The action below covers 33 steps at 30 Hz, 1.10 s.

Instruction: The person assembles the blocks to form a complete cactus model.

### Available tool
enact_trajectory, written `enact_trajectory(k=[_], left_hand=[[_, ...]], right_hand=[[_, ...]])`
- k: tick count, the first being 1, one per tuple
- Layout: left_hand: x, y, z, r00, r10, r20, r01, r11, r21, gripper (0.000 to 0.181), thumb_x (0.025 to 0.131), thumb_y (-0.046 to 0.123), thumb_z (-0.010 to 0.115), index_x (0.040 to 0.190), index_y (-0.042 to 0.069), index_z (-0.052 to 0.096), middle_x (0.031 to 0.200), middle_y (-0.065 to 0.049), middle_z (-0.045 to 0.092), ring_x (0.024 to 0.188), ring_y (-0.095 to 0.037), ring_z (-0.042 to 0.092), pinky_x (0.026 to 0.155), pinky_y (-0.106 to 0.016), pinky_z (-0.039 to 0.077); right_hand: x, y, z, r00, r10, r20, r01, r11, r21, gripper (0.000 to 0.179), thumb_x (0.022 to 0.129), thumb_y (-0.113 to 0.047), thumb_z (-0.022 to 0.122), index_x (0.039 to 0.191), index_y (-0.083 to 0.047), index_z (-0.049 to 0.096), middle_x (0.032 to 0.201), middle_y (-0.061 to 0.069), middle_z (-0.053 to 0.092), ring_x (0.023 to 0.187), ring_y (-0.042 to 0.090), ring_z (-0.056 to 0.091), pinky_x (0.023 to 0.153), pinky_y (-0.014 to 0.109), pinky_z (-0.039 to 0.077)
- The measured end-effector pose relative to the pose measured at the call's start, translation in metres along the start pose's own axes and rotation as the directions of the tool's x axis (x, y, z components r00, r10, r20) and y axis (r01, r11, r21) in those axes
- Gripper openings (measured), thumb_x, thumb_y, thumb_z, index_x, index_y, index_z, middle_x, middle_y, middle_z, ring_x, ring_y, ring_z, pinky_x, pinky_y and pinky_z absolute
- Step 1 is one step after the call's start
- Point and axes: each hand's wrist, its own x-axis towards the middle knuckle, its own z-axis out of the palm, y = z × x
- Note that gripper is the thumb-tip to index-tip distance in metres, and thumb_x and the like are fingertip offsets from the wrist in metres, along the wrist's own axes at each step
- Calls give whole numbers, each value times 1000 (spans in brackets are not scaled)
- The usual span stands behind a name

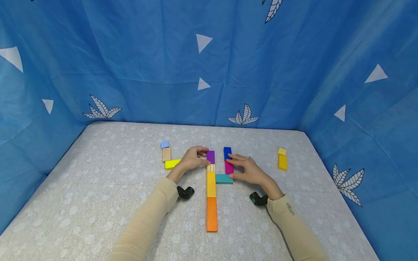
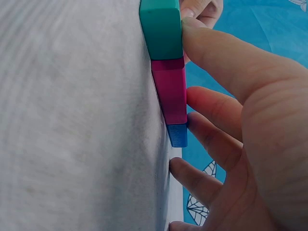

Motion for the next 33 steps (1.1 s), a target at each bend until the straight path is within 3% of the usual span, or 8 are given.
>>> enact_trajectory(k=[16,23,27,33], left_hand=[[-2,2,0,1000,4,-5,-4,1000,15,60,79,11,80,134,3,57,114,-13,64,100,-24,57,86,-32,50],[-13,9,-1,996,83,-26,-79,989,122,60,84,18,76,138,3,54,136,-14,54,123,-30,53,106,-44,45],[-26,13,-2,990,135,28,-138,973,184,63,86,22,74,142,5,51,152,-12,42,140,-34,39,114,-54,33],[-46,14,-2,968,183,174,-223,942,250,69,88,29,72,147,8,44,160,-10,29,148,-34,24,117,-58,24]], right_hand=[[2,1,1,1000,23,18,-23,1000,8,64,84,-36,76,140,-16,55,154,7,42,145,36,31,111,76,6],[1,1,1,1000,18,22,-18,1000,2,64,84,-37,76,140,-15,55,154,8,42,145,37,31,110,76,7],[1,1,1,1000,21,21,-21,1000,-5,64,84,-38,76,140,-15,55,154,8,42,145,37,31,110,76,7],[1,-1,0,1000,16,13,-16,1000,-13,64,84,-37,76,140,-15,55,154,8,42,145,37,32,110,76,8]])
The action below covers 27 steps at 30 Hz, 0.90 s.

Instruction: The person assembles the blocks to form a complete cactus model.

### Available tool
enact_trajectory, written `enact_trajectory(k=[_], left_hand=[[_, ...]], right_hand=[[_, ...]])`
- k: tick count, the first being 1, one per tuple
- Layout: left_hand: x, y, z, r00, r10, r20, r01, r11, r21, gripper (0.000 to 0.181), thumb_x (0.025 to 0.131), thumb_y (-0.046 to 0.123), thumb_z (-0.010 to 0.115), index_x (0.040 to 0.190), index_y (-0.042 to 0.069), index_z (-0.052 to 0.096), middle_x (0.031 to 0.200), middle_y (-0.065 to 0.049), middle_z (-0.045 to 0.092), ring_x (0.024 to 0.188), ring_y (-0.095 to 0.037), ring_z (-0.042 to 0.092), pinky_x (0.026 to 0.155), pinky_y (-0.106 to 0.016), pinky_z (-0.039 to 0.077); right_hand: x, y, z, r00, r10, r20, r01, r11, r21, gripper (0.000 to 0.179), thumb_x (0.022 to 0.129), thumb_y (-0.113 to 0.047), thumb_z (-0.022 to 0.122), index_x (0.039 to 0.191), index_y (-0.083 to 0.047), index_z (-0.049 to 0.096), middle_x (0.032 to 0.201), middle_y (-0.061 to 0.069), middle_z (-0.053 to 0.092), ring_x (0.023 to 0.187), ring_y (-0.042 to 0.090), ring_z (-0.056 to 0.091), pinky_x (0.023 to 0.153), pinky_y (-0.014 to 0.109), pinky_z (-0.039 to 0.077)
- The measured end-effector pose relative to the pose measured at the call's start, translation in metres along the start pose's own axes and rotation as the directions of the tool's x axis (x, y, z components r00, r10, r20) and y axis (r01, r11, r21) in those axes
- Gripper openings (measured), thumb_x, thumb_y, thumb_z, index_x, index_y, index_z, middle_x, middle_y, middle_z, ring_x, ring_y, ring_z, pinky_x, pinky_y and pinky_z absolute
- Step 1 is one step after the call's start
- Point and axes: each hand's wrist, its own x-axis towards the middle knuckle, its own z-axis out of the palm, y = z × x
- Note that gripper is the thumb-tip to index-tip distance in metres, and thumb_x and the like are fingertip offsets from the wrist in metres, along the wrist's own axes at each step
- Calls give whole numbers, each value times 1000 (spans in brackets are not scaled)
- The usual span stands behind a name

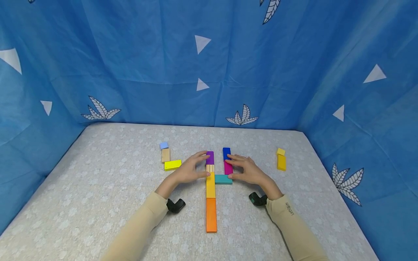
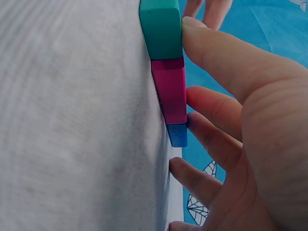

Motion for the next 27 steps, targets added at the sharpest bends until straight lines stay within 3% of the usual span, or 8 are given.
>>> enact_trajectory(k=[4,10,27], left_hand=[[-10,2,4,997,39,64,-45,994,97,75,86,36,74,149,10,42,162,-10,25,150,-38,18,116,-64,18],[-16,2,9,994,57,93,-76,973,219,81,83,47,73,150,14,42,162,-9,24,150,-42,13,115,-69,14],[-20,1,12,994,43,105,-65,974,215,73,86,47,70,147,14,46,162,-7,27,150,-38,16,118,-65,6]], right_hand=[[0,0,0,1000,-7,-4,7,1000,-1,63,84,-37,76,140,-15,56,154,8,43,145,37,32,110,76,8],[0,1,1,1000,-9,-4,9,1000,-7,63,84,-36,76,140,-15,55,154,8,42,145,37,32,110,76,8],[0,-1,1,1000,2,-2,-2,1000,-15,63,84,-38,76,140,-16,55,154,7,42,145,37,32,110,76,8]])
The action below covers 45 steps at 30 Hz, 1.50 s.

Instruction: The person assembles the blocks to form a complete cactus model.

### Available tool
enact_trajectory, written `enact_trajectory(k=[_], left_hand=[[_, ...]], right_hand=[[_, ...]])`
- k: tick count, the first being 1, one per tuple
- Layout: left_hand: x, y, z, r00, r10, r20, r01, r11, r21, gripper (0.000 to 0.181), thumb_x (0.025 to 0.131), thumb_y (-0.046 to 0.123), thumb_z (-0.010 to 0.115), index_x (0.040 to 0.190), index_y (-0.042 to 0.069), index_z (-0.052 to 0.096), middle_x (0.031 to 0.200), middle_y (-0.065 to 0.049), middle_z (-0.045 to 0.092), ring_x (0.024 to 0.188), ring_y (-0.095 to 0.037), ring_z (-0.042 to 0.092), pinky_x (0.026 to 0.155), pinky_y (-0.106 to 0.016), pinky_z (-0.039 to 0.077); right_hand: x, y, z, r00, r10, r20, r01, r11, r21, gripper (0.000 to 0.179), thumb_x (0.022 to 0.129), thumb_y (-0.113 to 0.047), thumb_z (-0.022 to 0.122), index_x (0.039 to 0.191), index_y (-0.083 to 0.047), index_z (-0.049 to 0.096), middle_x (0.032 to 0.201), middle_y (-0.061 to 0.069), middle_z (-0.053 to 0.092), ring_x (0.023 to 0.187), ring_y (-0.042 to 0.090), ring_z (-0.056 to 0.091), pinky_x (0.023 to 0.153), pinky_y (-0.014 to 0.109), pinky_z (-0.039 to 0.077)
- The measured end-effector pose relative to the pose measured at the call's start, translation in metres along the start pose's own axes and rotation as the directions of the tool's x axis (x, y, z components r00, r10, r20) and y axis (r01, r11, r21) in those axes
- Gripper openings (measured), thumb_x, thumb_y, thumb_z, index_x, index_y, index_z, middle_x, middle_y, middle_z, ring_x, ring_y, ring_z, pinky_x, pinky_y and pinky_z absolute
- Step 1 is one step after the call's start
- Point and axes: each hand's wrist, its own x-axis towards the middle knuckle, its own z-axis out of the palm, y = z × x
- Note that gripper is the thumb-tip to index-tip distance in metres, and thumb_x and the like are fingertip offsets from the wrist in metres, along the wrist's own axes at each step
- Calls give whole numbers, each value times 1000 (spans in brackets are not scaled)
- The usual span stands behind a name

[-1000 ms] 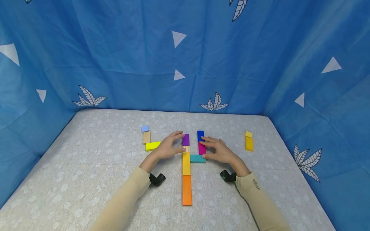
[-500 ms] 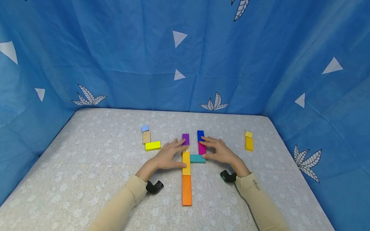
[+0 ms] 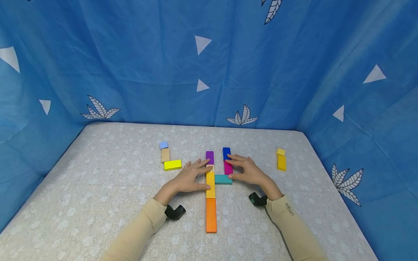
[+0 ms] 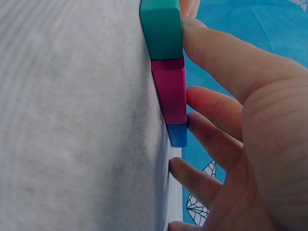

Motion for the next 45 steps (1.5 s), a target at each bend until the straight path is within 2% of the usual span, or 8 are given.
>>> enact_trajectory(k=[12,16,21,24,29,34,41,45], left_hand=[[-1,-1,1,1000,-5,-4,5,1000,11,73,86,46,70,147,15,46,162,-7,27,150,-38,16,118,-64,6],[-1,-2,1,1000,-5,1,5,1000,10,73,86,47,70,147,15,46,162,-6,26,150,-37,16,118,-64,6],[0,-1,1,1000,-6,6,6,1000,4,73,86,47,70,147,16,46,162,-5,26,151,-36,15,119,-63,5],[1,0,0,1000,-8,5,8,1000,-3,73,86,47,70,147,16,46,162,-4,26,151,-35,15,119,-62,5],[1,1,0,1000,-12,3,12,1000,-3,73,86,45,71,147,16,45,162,-4,26,151,-34,14,120,-61,4],[0,3,-2,1000,-18,3,18,1000,-3,73,85,45,71,147,16,45,162,-4,26,151,-34,14,120,-61,4],[-1,3,-2,1000,-16,4,16,1000,-9,73,85,44,72,147,15,46,162,-5,27,151,-35,15,120,-61,4],[-1,1,-1,1000,-13,5,13,1000,-8,73,85,45,71,147,15,45,162,-5,26,151,-35,15,120,-62,4]], right_hand=[[-1,-3,-1,1000,5,5,-5,1000,6,64,85,-38,75,141,-14,54,154,8,42,145,36,32,111,74,9],[-1,-3,-3,1000,7,-10,-7,1000,13,64,86,-36,75,142,-13,53,154,9,41,144,36,34,113,71,15],[-4,-5,-12,996,-26,-90,27,999,20,63,84,-30,77,139,-9,55,152,12,44,140,36,40,111,62,32],[-8,-4,-19,987,-49,-152,56,998,41,61,83,-26,78,137,-6,57,150,13,46,139,36,42,111,58,35],[-22,9,-32,961,-37,-274,55,997,57,60,82,-21,80,136,-4,58,147,15,49,136,37,44,108,59,38],[-44,27,-50,918,54,-393,-25,997,79,64,80,-18,82,136,-3,57,145,18,49,133,41,44,102,66,40],[-69,53,-72,872,203,-446,-166,979,121,64,81,-17,81,137,-1,54,145,21,46,134,42,40,103,64,38],[-80,66,-78,850,264,-455,-220,964,148,66,84,-18,78,141,0,50,146,24,43,127,43,43,95,60,39]])
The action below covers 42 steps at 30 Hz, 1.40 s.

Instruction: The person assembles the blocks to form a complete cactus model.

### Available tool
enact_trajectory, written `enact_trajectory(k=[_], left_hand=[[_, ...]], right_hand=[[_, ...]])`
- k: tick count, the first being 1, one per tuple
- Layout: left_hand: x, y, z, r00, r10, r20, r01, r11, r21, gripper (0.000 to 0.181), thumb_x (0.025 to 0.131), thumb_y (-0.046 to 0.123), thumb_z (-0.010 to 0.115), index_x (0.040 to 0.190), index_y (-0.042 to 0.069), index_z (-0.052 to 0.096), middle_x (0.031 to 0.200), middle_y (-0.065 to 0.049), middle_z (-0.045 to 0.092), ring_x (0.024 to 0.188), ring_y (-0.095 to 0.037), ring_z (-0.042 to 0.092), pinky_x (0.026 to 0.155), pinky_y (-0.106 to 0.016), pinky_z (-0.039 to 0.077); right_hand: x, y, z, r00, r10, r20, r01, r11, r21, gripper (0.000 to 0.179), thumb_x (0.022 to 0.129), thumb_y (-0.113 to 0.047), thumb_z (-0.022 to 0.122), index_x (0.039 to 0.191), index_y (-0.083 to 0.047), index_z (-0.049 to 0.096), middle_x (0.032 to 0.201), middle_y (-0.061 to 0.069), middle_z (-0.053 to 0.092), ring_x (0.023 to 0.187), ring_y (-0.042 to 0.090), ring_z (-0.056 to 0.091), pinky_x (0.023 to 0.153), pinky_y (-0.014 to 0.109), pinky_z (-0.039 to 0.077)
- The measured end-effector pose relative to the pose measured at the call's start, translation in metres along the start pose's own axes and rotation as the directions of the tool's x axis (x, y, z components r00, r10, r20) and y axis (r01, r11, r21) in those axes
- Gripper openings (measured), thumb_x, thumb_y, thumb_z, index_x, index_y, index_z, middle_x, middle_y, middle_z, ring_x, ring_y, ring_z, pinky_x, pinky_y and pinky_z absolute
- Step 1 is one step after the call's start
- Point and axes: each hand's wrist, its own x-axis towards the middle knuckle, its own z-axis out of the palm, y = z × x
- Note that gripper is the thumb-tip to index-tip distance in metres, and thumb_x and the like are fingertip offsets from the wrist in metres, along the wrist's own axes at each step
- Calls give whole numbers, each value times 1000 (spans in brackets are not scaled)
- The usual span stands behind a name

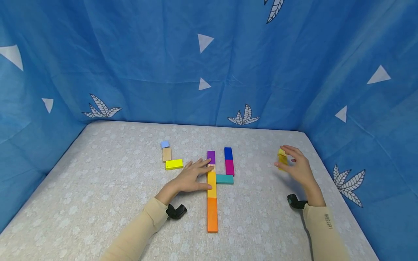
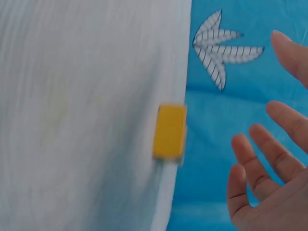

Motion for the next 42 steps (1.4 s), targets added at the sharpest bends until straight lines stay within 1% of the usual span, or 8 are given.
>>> enact_trajectory(k=[4,7,12,16,23,29,36,42], left_hand=[[0,-2,1,1000,6,-5,-6,1000,4,74,85,45,71,147,15,46,162,-5,27,151,-35,16,120,-62,5],[1,-2,2,1000,9,-10,-9,1000,5,74,85,46,72,147,15,46,162,-5,27,151,-35,16,119,-62,5],[0,-3,2,1000,10,-10,-10,1000,9,74,85,46,71,147,15,46,162,-4,26,151,-36,15,119,-62,5],[0,-3,2,1000,10,-11,-10,1000,7,74,85,46,71,147,15,46,162,-5,27,151,-36,15,119,-62,5],[0,-2,2,1000,12,-11,-12,1000,8,73,85,46,71,147,15,46,162,-5,27,151,-36,16,119,-62,5],[0,-2,1,1000,11,-9,-11,1000,4,73,86,45,71,147,14,46,162,-5,27,151,-36,15,119,-62,5],[1,-2,1,1000,8,-9,-8,1000,5,73,85,45,71,147,16,46,162,-5,27,151,-35,16,120,-62,5],[1,-3,2,1000,10,-12,-9,1000,8,73,85,45,71,147,15,46,162,-5,27,151,-35,15,119,-62,5]], right_hand=[[-3,11,-6,998,60,28,-60,998,5,72,85,-21,77,145,0,43,147,27,38,121,46,46,96,62,39],[-4,17,-8,990,120,69,-120,993,-1,79,86,-25,76,149,-1,36,149,29,33,123,48,44,99,66,37],[-3,24,-9,962,235,142,-232,972,-40,89,86,-35,74,154,-4,25,151,31,27,129,49,39,101,68,37],[-3,28,-7,940,290,179,-285,957,-51,93,87,-37,74,155,-3,21,148,32,29,129,47,39,101,65,38],[-4,31,-6,931,308,197,-300,952,-66,93,85,-36,75,153,1,23,141,32,38,120,44,44,97,60,41],[-4,31,-6,933,297,202,-287,955,-77,89,86,-33,75,151,5,28,125,29,50,107,38,48,86,44,44],[-5,32,-6,928,305,212,-295,952,-77,83,87,-29,73,149,6,31,119,27,55,106,37,53,86,41,47],[-5,32,-5,925,315,213,-307,949,-68,81,87,-29,73,148,5,32,113,23,58,101,31,55,79,30,46]])
